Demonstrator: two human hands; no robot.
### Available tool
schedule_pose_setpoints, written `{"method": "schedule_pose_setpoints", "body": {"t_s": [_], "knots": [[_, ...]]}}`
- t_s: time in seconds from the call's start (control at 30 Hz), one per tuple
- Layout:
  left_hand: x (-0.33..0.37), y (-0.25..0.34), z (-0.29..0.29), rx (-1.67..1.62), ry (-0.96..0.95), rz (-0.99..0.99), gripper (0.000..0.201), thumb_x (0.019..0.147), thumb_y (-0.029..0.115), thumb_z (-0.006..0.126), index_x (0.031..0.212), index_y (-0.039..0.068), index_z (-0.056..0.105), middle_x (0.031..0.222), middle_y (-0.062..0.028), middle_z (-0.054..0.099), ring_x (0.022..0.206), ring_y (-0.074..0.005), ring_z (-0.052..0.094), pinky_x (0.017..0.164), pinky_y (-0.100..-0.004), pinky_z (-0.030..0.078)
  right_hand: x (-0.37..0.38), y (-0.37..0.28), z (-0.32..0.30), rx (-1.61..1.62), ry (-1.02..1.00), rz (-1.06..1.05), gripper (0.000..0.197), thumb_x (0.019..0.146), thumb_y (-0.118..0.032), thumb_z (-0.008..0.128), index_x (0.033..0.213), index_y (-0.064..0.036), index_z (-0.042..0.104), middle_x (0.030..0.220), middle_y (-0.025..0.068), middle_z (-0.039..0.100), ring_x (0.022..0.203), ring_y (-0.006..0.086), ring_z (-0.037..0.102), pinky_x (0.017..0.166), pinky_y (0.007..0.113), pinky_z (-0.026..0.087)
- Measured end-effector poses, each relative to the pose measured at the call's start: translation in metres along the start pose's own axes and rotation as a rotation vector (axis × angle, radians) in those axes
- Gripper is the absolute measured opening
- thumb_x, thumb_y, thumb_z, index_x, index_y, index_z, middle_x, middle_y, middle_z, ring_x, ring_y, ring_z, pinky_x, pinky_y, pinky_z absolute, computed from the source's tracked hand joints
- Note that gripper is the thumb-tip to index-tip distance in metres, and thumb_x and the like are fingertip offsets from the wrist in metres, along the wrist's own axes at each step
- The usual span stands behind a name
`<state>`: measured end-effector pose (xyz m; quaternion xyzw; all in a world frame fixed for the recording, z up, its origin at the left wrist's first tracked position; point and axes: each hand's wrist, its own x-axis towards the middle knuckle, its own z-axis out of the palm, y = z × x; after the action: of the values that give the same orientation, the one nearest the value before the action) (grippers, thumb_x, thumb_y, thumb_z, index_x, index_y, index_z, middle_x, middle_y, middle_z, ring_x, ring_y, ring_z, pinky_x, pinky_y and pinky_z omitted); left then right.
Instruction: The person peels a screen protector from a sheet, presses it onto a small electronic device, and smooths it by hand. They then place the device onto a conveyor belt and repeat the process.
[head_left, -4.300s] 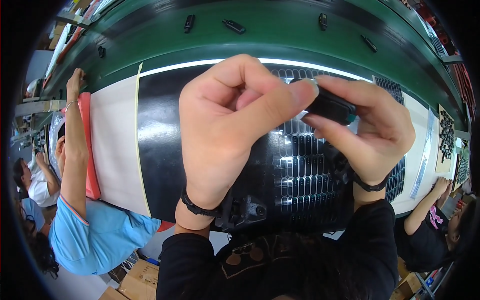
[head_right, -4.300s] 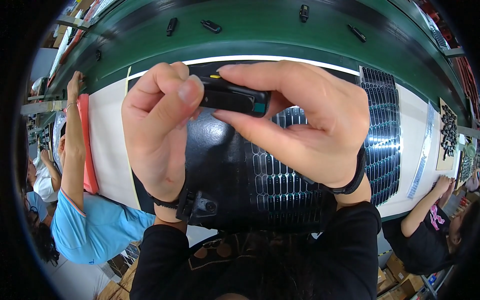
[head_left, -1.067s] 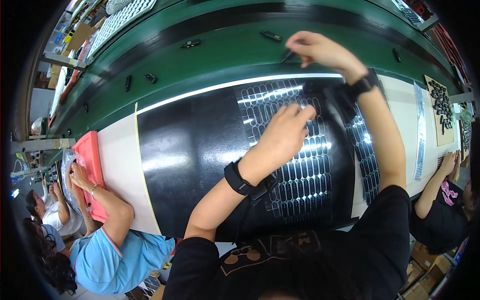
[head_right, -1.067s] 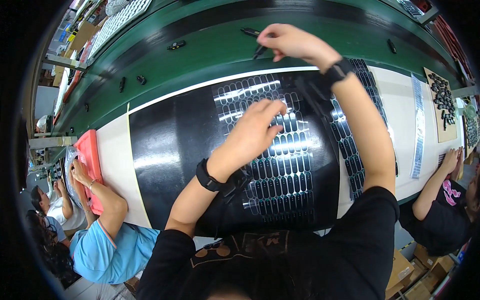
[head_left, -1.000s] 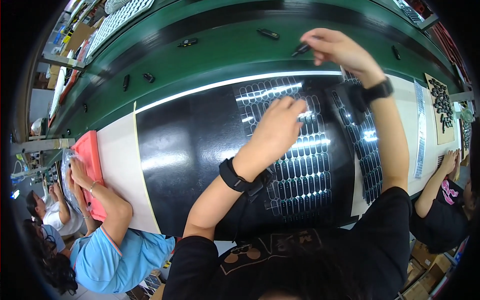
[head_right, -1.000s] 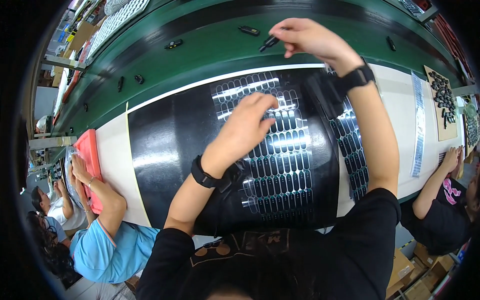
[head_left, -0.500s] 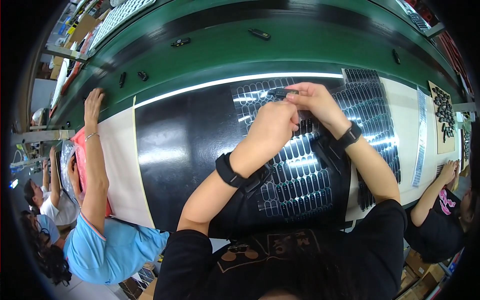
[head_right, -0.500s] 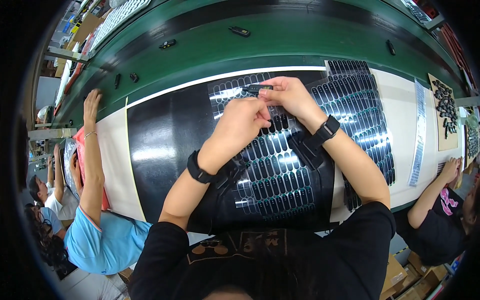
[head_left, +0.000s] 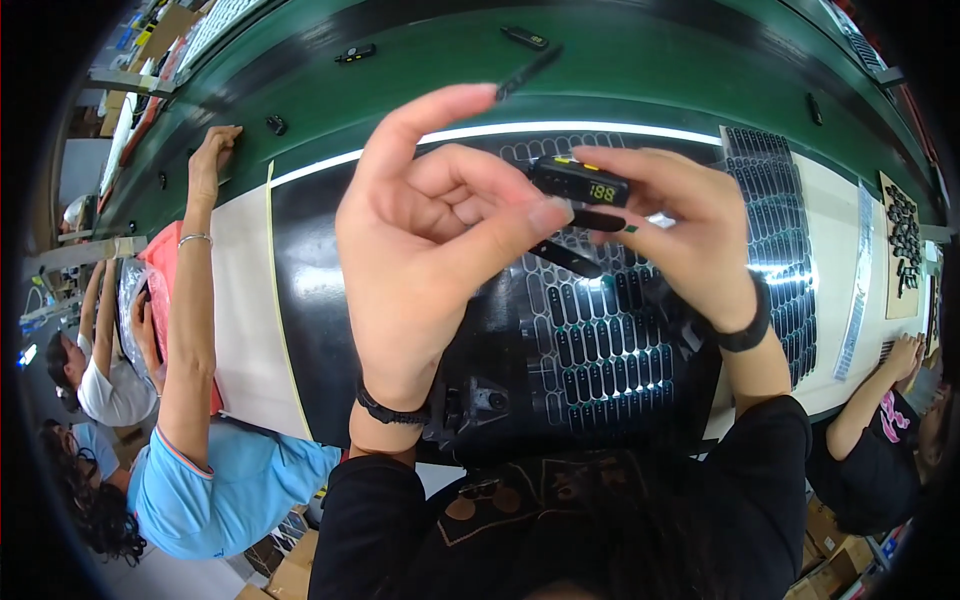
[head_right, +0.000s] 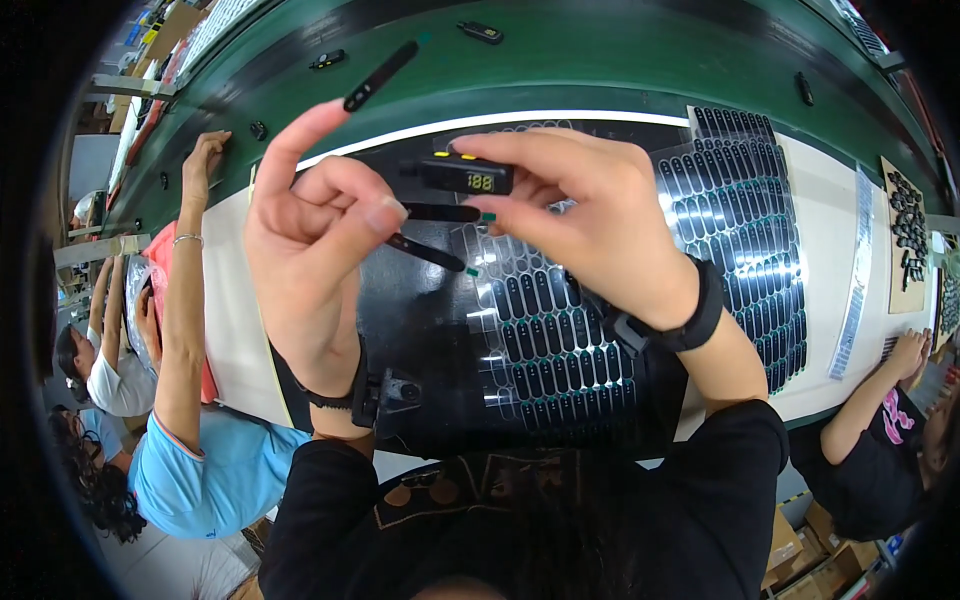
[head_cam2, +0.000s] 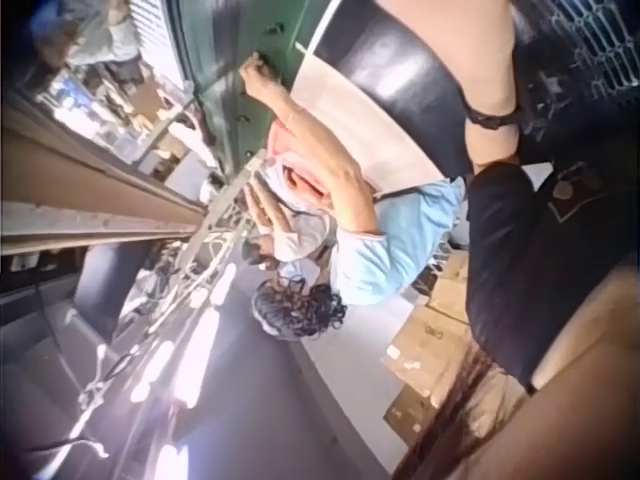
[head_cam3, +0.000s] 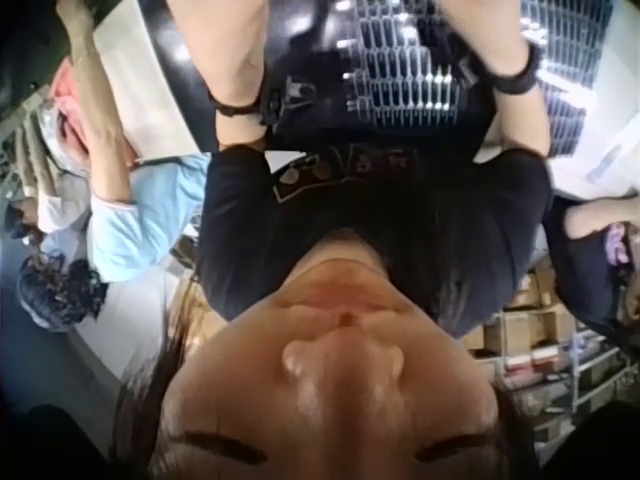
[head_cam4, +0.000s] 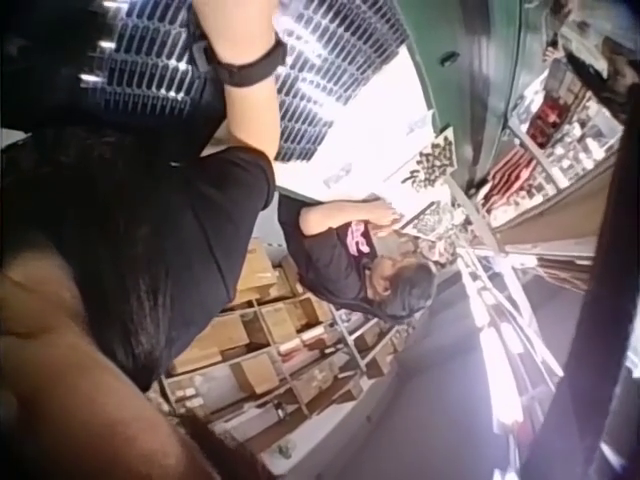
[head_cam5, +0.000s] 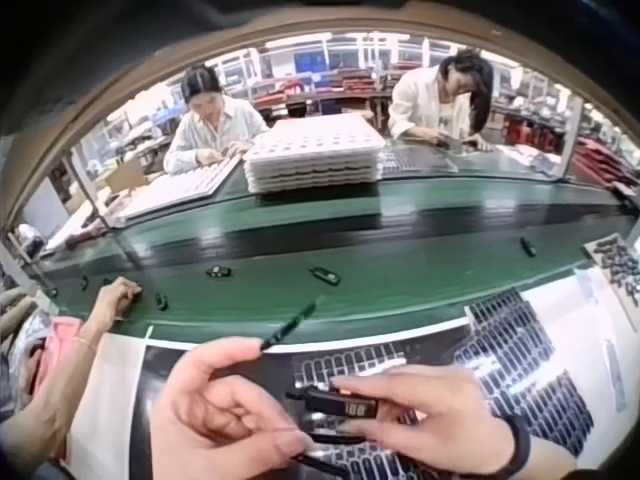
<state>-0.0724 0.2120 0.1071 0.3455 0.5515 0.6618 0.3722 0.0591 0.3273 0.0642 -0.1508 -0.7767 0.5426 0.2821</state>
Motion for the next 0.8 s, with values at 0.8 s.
{"method": "schedule_pose_setpoints", "body": {"t_s": [0.8], "knots": [[-0.005,-0.004,0.012,-0.026,0.107,0.098,0.06,0.068,-0.01,0.056,0.123,-0.006,0.031,0.061,-0.0027,0.051,0.054,-0.0099,0.05,0.051,-0.0188,0.04,-0.011,-0.044,0.001,-0.262,0.036,-0.012,0.039,0.061,0.006,0.067,0.099,0.0039,0.058,0.077,0.0098,0.059,0.056,0.0125,0.057,0.048,0.018,0.045]]}}
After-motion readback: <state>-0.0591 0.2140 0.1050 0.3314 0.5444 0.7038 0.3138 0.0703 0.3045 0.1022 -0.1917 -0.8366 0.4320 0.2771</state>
